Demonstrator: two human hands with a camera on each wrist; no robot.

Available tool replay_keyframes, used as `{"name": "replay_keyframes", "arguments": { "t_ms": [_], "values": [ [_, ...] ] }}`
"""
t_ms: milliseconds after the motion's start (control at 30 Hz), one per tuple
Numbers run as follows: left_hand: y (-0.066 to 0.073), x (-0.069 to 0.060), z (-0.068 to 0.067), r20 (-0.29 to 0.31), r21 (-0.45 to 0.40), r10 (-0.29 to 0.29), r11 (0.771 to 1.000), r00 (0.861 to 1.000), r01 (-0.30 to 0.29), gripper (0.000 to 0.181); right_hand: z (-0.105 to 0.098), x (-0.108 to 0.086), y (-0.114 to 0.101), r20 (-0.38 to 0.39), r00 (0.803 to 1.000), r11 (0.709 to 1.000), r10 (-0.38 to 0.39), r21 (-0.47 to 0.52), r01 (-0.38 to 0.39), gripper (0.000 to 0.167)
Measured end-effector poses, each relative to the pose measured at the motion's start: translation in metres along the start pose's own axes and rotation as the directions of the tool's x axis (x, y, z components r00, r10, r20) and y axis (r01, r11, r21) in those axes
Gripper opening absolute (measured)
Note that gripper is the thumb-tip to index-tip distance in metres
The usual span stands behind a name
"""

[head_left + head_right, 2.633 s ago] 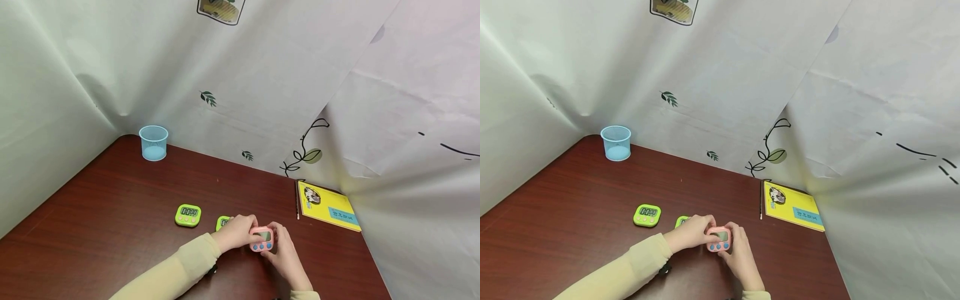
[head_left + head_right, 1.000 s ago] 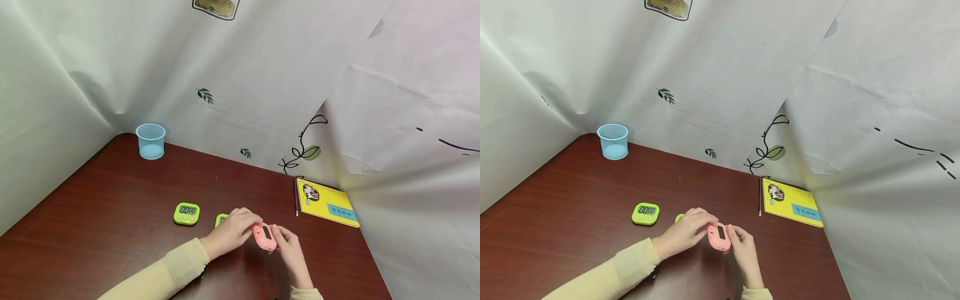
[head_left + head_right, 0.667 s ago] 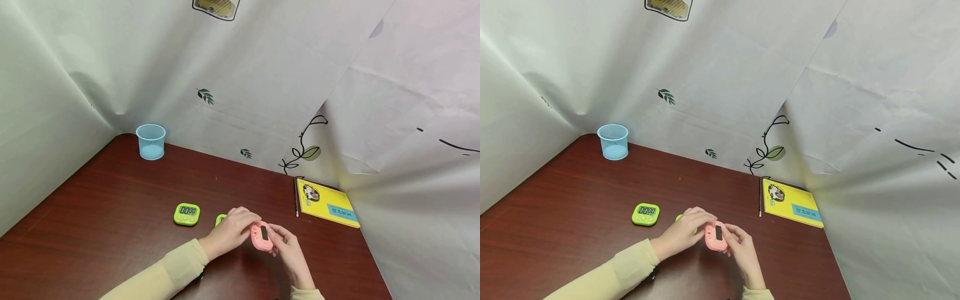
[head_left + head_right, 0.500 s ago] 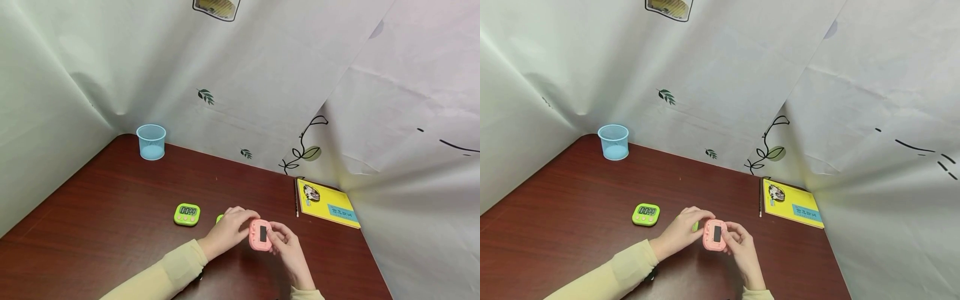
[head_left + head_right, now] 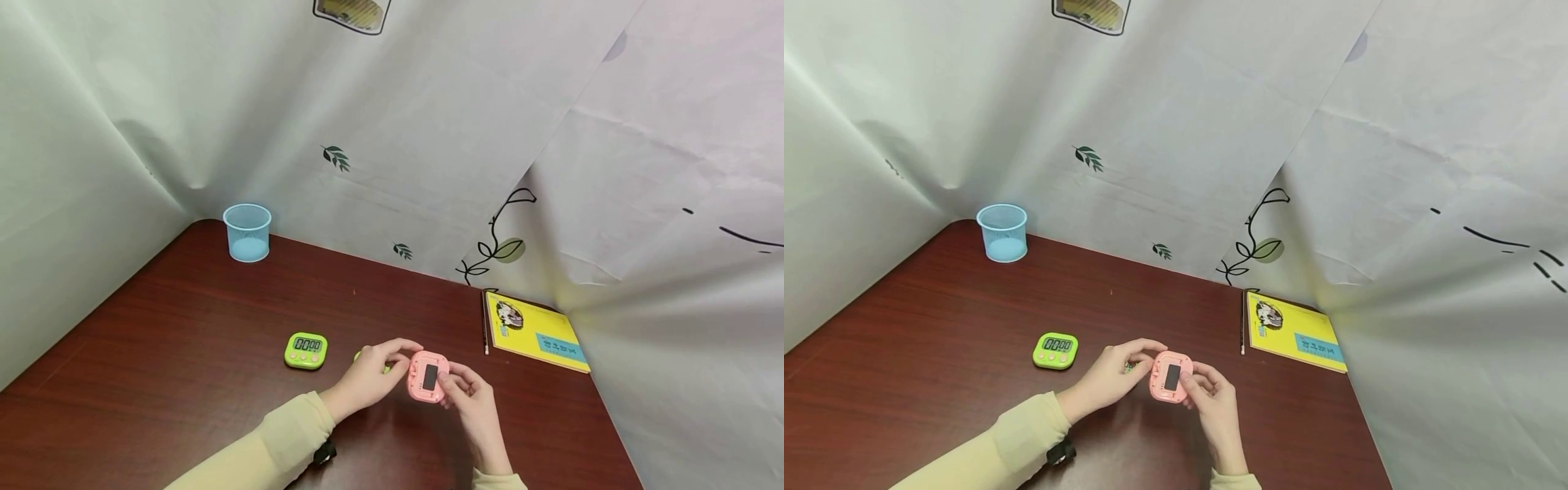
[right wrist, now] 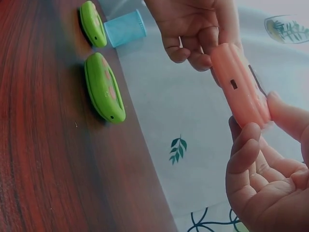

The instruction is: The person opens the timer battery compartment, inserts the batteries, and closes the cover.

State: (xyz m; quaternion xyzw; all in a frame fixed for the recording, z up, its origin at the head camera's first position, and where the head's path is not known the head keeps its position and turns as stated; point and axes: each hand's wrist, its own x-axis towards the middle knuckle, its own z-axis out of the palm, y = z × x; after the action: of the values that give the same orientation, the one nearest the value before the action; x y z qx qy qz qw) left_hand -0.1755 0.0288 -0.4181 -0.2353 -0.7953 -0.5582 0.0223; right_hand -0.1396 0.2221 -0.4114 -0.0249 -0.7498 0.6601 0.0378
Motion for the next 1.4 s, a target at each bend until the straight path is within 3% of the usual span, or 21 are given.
{"name": "replay_keyframes", "arguments": {
  "t_ms": [400, 633, 900, 1100, 1267, 1400],
  "values": [
    [-0.0004, 0.0007, -0.0012, 0.053, -0.008, -0.061, 0.998, 0.997, 0.061, 0.030, 0.0043, -0.0019, 0.0003, 0.029, 0.999, 0.999, -0.032, -0.021, 0.032, 0.030],
    [0.0003, 0.0011, -0.0021, 0.063, 0.002, -0.074, 0.997, 0.995, 0.074, 0.026, 0.0065, -0.0029, -0.0024, 0.056, 0.998, 1.000, -0.009, -0.005, 0.010, 0.029],
    [-0.0001, 0.0006, -0.0024, 0.104, -0.021, -0.075, 0.997, 0.992, 0.077, 0.026, 0.0058, -0.0029, -0.0030, 0.052, 0.998, 0.998, 0.033, -0.064, -0.030, 0.022],
    [-0.0022, 0.0000, -0.0005, 0.127, -0.070, -0.075, 0.994, 0.989, 0.085, 0.025, 0.0044, -0.0019, -0.0024, 0.068, 0.997, 0.999, 0.039, -0.011, -0.038, 0.016],
    [-0.0002, -0.0007, -0.0014, 0.121, -0.056, -0.079, 0.995, 0.990, 0.086, 0.026, 0.0027, -0.0017, 0.0002, 0.083, 0.996, 0.998, 0.042, 0.047, -0.046, 0.004],
    [0.0002, -0.0002, -0.0030, 0.108, -0.032, -0.080, 0.996, 0.991, 0.084, 0.027, -0.0003, -0.0020, 0.0014, 0.126, 0.991, 0.994, 0.045, 0.092, -0.057, 0.006]
  ]
}}
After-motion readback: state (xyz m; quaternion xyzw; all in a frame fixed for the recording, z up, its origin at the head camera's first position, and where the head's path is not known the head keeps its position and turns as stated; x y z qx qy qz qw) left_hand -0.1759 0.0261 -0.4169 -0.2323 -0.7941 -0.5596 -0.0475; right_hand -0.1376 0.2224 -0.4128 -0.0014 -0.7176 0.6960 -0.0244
